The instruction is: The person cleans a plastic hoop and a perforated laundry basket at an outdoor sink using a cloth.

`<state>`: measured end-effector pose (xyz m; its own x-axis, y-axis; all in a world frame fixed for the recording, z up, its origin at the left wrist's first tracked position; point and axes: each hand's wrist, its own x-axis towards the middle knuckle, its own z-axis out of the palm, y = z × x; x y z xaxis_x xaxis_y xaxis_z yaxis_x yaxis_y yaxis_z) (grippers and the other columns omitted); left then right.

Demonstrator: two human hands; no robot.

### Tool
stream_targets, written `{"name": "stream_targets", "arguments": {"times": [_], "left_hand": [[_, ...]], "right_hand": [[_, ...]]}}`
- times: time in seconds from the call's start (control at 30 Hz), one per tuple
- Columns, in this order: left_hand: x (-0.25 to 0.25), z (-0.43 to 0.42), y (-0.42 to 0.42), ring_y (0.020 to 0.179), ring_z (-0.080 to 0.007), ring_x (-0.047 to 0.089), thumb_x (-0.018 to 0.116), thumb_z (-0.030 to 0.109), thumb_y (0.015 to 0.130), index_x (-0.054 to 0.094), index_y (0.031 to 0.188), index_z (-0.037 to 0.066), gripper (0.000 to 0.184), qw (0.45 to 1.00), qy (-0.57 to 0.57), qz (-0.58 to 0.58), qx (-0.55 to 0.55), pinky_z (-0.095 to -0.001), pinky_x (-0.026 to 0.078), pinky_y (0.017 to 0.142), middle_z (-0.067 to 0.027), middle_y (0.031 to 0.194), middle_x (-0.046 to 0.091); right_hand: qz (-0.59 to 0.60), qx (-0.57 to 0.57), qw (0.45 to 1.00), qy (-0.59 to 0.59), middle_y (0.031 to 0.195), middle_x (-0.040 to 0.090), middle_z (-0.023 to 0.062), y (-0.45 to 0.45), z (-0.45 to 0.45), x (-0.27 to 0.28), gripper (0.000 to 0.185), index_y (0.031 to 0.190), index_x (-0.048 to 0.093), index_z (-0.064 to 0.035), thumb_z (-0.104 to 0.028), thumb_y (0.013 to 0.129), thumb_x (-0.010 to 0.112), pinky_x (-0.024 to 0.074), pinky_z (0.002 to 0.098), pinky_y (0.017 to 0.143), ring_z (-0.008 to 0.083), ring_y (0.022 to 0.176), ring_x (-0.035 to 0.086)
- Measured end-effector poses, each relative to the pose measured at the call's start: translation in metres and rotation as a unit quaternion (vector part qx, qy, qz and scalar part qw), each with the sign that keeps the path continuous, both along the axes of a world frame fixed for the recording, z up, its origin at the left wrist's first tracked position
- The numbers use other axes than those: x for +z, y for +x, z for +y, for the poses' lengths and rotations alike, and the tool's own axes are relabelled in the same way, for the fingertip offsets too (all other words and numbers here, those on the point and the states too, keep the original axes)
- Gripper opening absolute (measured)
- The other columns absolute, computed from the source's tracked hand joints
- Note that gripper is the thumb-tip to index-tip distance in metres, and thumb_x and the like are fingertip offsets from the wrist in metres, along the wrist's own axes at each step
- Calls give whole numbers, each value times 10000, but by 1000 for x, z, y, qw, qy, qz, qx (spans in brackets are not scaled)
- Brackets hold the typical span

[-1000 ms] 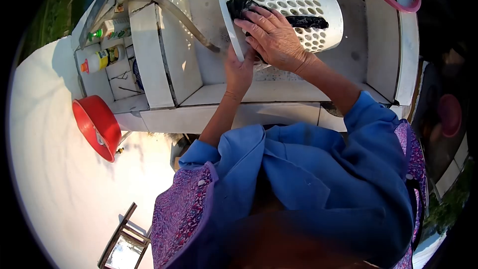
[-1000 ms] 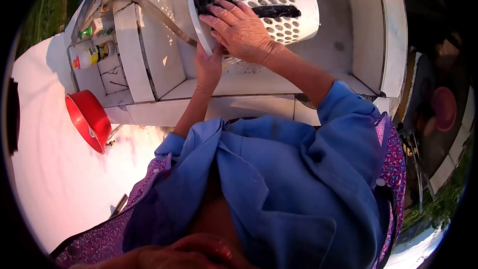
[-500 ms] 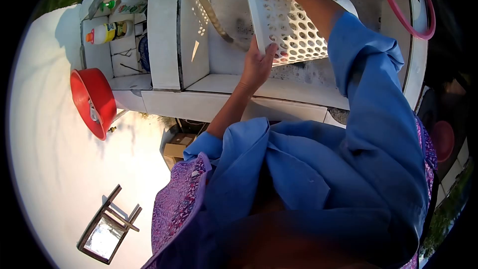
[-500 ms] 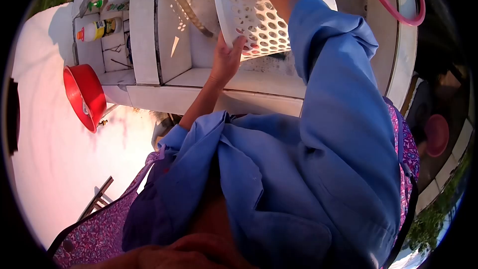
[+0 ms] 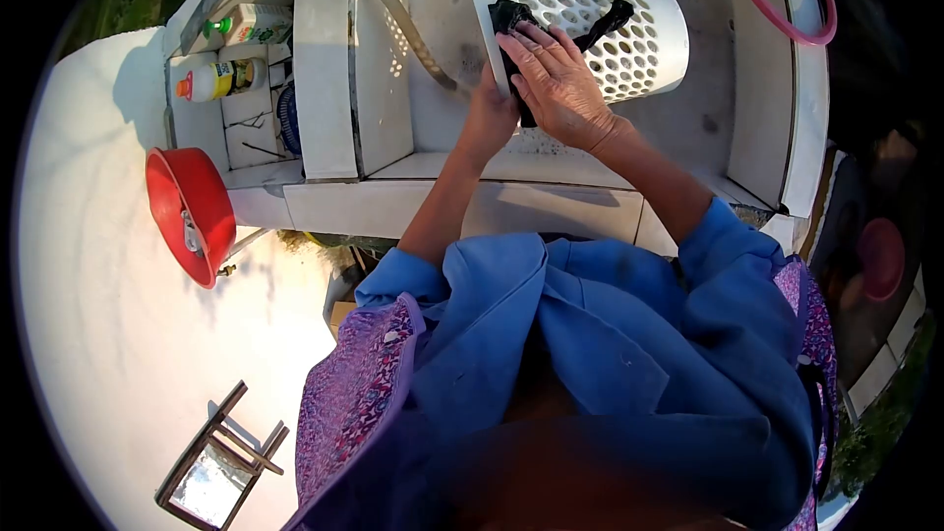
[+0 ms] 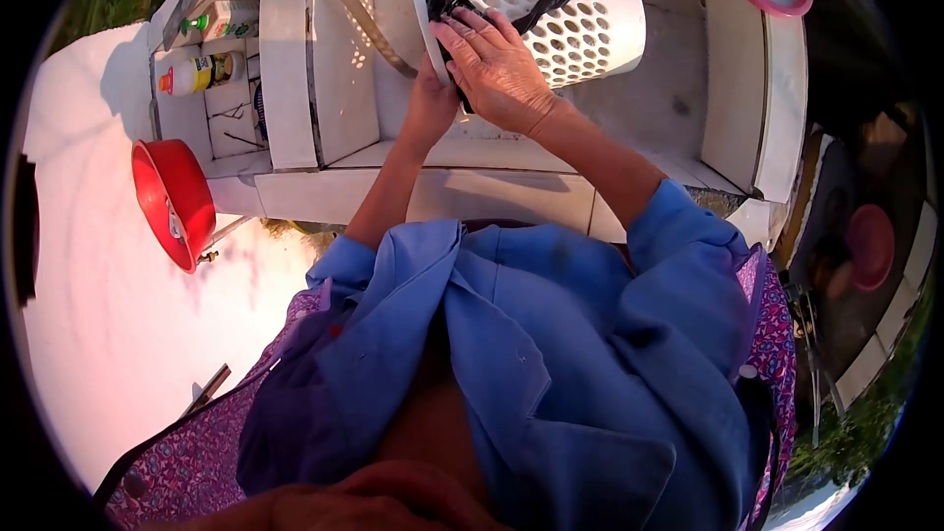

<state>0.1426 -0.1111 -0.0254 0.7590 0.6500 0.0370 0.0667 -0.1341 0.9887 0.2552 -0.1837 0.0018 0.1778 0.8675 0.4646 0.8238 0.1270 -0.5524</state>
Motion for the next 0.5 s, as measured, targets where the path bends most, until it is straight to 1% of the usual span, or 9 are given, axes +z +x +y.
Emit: {"name": "stream_targets", "arguments": {"times": [0.07,0.1,0.13,0.2,0.23,0.33,0.4,0.47,0.5], "left_hand": [[6,-6,-1,945,-131,497,504,11,821,404,1132,12,327,999,34,8,19,-262,413,806,-60,1042,526],[12,-9,-1,916,-123,509,509,9,817,427,1101,6,296,999,-31,16,24,-255,421,786,-56,1002,540],[18,-12,-1,886,-115,522,513,6,812,449,1070,1,266,995,-95,24,29,-248,429,766,-52,962,555],[12,-19,-6,856,-102,525,516,10,812,464,1044,-1,238,992,-105,56,40,-239,433,744,-47,937,560],[7,-23,-9,825,-88,528,518,14,813,478,1019,-3,210,988,-117,92,49,-230,438,722,-41,911,565],[-6,-39,-18,786,-71,519,529,39,818,489,992,-5,184,986,-114,117,29,-220,439,684,-40,869,562],[-3,-44,-22,747,-70,503,574,96,801,488,959,-3,205,984,-158,80,27,-212,419,626,-46,815,564],[2,-40,-30,752,-96,523,572,93,793,491,984,-12,232,961,-202,182,-56,-239,432,643,-59,819,579],[20,-34,-31,835,-133,530,606,101,768,461,1106,12,379,949,-117,275,-97,-260,432,718,-92,937,573]], "right_hand": [[-53,-42,998,-2,1089,542,117,5,18,-5,399,1161,442,-30,-134,782,510,294,408,954,269,1096,448],[-56,-70,996,12,1050,565,122,9,32,-5,356,1130,463,-31,-125,787,487,327,405,925,269,1076,466],[-31,-75,997,-17,1043,568,127,15,47,-6,337,1122,473,-39,-135,798,465,341,407,909,271,1068,471],[27,-80,989,-123,1024,575,135,30,80,-3,309,1097,498,-69,-182,829,396,377,421,863,263,1047,489],[23,-59,975,-212,1027,568,143,41,97,0,315,1116,481,-73,-198,855,358,395,399,839,299,974,517],[57,9,961,-270,1011,569,161,78,156,-36,311,1051,529,-56,-201,827,371,403,391,824,317,944,530],[19,111,916,-385,1020,565,168,93,179,-59,295,977,573,-56,-201,803,385,399,387,827,309,943,535],[-16,117,913,-390,1020,567,167,92,182,-68,285,951,585,-57,-198,795,393,402,384,824,306,947,533],[-51,122,907,-401,1020,569,166,87,177,-69,276,925,597,-58,-196,788,402,404,380,822,303,952,531]]}}
